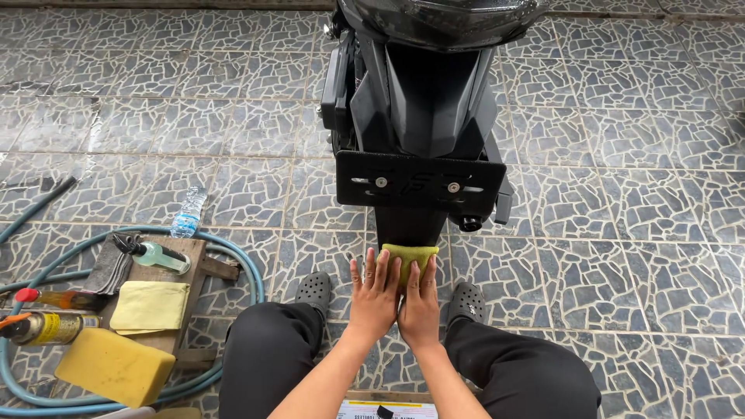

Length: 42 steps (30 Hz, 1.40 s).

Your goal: The person sits on the floor and wipes the rear section of a black motorcycle using a yellow cloth. They clean the license plate holder, the rear fender, and the tail light area, folding the cloth to use a clean side.

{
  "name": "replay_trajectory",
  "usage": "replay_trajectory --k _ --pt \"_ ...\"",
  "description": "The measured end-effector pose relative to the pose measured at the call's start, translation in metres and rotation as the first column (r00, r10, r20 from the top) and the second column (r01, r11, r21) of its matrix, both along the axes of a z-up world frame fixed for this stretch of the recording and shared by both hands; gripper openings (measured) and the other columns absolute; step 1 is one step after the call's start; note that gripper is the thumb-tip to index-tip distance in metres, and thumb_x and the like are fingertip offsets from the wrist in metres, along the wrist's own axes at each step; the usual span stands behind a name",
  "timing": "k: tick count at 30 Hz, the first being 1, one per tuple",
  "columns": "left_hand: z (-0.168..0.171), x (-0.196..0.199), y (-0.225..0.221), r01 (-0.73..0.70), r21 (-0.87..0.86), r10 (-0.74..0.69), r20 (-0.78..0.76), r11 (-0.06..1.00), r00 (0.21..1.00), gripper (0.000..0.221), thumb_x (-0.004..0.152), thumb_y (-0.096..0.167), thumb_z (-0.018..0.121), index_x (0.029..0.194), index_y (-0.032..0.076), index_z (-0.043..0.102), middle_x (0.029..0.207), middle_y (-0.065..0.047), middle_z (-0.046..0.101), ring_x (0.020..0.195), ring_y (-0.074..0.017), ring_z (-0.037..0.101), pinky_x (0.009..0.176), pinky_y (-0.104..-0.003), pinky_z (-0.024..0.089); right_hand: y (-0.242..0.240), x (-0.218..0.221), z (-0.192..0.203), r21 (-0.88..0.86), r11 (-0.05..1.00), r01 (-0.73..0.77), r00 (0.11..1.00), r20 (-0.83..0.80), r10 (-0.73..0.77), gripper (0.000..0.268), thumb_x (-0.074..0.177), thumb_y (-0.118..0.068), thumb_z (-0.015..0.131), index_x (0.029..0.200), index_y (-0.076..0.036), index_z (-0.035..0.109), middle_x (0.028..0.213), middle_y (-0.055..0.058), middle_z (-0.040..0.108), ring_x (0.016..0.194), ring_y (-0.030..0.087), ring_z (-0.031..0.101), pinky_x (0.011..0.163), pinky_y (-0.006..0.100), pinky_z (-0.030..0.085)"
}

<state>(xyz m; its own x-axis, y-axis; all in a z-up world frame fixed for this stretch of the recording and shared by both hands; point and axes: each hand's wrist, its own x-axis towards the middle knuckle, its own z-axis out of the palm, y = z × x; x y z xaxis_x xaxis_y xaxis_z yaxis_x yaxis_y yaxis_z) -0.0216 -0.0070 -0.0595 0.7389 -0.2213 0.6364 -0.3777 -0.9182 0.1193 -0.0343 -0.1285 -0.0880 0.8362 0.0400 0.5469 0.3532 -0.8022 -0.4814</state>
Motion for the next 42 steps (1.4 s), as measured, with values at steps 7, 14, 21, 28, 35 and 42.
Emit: replay_trajectory --k 7,14,21,28,35,42 --pt "0.053 0.036 0.001 0.013 -0.100 -0.016 -0.026 0.995 1.000 0.063 0.098 0.030 0.051 0.155 0.005 0.041 0.165 -0.025 0.029 0.155 -0.0484 0.018 0.121 -0.069 0.010 -0.001 0.034 0.100 -0.157 0.988 0.011 0.997 0.071 0.000 0.073 0.090 -0.003 0.044 0.161 -0.013 0.037 0.170 0.024 0.020 0.156 0.046 0.015 0.124 0.052 0.019" --pt "0.050 0.038 0.002 0.018 -0.142 -0.019 -0.002 0.990 1.000 0.065 0.098 0.033 0.053 0.155 0.006 0.042 0.165 -0.026 0.029 0.154 -0.0491 0.020 0.122 -0.065 0.011 0.005 0.032 0.104 -0.160 0.986 0.038 0.998 0.049 -0.030 0.073 0.092 -0.006 0.043 0.163 -0.017 0.034 0.173 0.016 0.016 0.158 0.039 0.011 0.125 0.048 0.015" --pt "0.009 0.010 0.005 0.061 -0.234 -0.096 -0.139 0.970 0.986 0.084 0.099 0.030 0.059 0.164 0.006 0.011 0.169 -0.026 0.013 0.157 -0.0483 0.013 0.127 -0.063 0.011 0.019 0.005 0.086 -0.150 0.988 0.040 0.999 -0.021 -0.044 0.067 0.087 -0.004 0.049 0.154 -0.005 0.043 0.168 0.021 0.026 0.157 0.044 0.020 0.126 0.052 0.022" --pt "0.051 0.050 0.019 0.117 -0.330 -0.150 -0.077 0.937 0.986 0.078 0.094 0.031 0.055 0.162 0.006 0.028 0.170 -0.026 0.016 0.155 -0.0478 0.014 0.124 -0.060 0.008 0.018 0.042 0.123 -0.148 0.989 -0.017 1.000 0.002 0.017 0.075 0.088 -0.009 0.044 0.162 -0.012 0.033 0.171 0.020 0.020 0.157 0.043 0.012 0.126 0.051 0.011" --pt "0.026 0.043 0.020 0.126 -0.383 -0.174 -0.093 0.915 0.980 0.079 0.091 0.031 0.057 0.161 0.007 0.029 0.169 -0.026 0.018 0.154 -0.0463 0.021 0.125 -0.056 0.016 0.023 0.030 0.120 -0.100 0.994 -0.039 0.999 -0.001 0.039 0.074 0.089 -0.007 0.043 0.162 -0.013 0.036 0.171 0.019 0.020 0.157 0.042 0.014 0.125 0.050 0.012" --pt "-0.020 0.032 0.009 0.098 -0.483 -0.198 -0.159 0.870 0.967 0.083 0.094 0.031 0.058 0.164 0.010 0.018 0.170 -0.026 0.011 0.154 -0.0483 0.018 0.123 -0.056 0.020 0.023 0.017 0.099 -0.185 0.982 -0.027 0.999 -0.032 0.022 0.080 0.085 -0.006 0.043 0.164 -0.012 0.029 0.171 0.020 0.017 0.156 0.043 0.011 0.124 0.055 0.007"
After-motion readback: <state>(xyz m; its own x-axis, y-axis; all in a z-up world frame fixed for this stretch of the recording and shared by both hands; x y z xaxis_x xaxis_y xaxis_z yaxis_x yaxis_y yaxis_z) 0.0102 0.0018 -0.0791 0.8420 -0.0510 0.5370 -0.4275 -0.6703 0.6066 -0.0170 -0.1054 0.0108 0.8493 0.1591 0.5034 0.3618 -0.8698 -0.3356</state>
